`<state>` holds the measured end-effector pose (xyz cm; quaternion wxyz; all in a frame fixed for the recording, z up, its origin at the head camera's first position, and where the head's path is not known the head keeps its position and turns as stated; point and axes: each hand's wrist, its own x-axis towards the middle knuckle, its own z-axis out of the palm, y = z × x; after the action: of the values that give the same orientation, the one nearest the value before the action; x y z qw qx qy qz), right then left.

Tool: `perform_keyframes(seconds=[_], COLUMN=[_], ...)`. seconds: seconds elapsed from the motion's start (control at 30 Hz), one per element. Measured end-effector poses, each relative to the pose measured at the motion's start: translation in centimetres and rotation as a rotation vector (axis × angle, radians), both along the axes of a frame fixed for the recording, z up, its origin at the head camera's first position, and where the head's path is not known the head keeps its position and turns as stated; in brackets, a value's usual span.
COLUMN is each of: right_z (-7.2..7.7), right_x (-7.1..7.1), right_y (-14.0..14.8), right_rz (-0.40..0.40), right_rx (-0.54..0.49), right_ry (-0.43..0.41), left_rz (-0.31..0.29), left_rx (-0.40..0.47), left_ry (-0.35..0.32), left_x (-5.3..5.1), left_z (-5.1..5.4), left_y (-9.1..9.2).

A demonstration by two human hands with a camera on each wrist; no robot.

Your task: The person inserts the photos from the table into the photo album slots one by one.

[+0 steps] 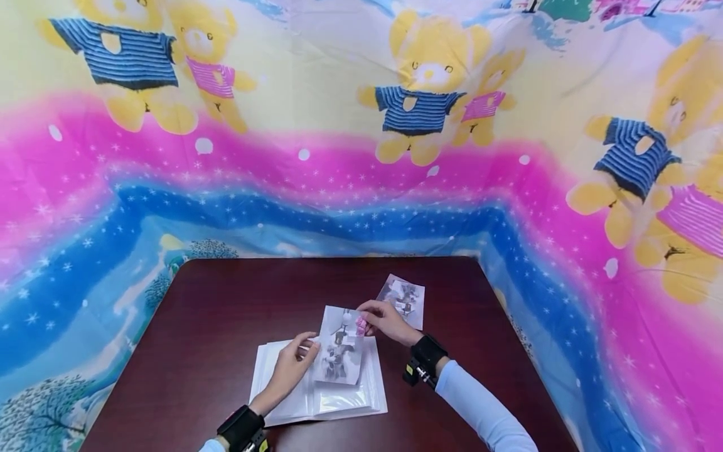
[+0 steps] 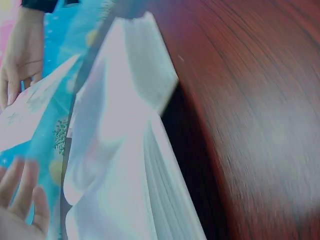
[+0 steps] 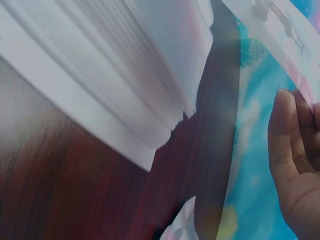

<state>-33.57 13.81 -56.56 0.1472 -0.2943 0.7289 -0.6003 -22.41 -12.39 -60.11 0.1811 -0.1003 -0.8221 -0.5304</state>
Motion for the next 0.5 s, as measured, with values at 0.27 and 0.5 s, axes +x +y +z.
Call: perform_keyframes(seconds=[0.27,0.5], right_z=[-0.6,-1.5], right_x=[0.9,2.0], right_y=[-1.3,-2.2], right_rz=[-0.038,-0.031], right_rx=[-0.054,-0.050], right_ry=[-0.096,-0.201], left_rz=[-0.031,0.008], left_rx=[0.024,0.013], left_ry=[0.044,0.143], left_x=[0.0,-1.1], left_z=[-0.4,0.2], left_y=[0.3,0.2])
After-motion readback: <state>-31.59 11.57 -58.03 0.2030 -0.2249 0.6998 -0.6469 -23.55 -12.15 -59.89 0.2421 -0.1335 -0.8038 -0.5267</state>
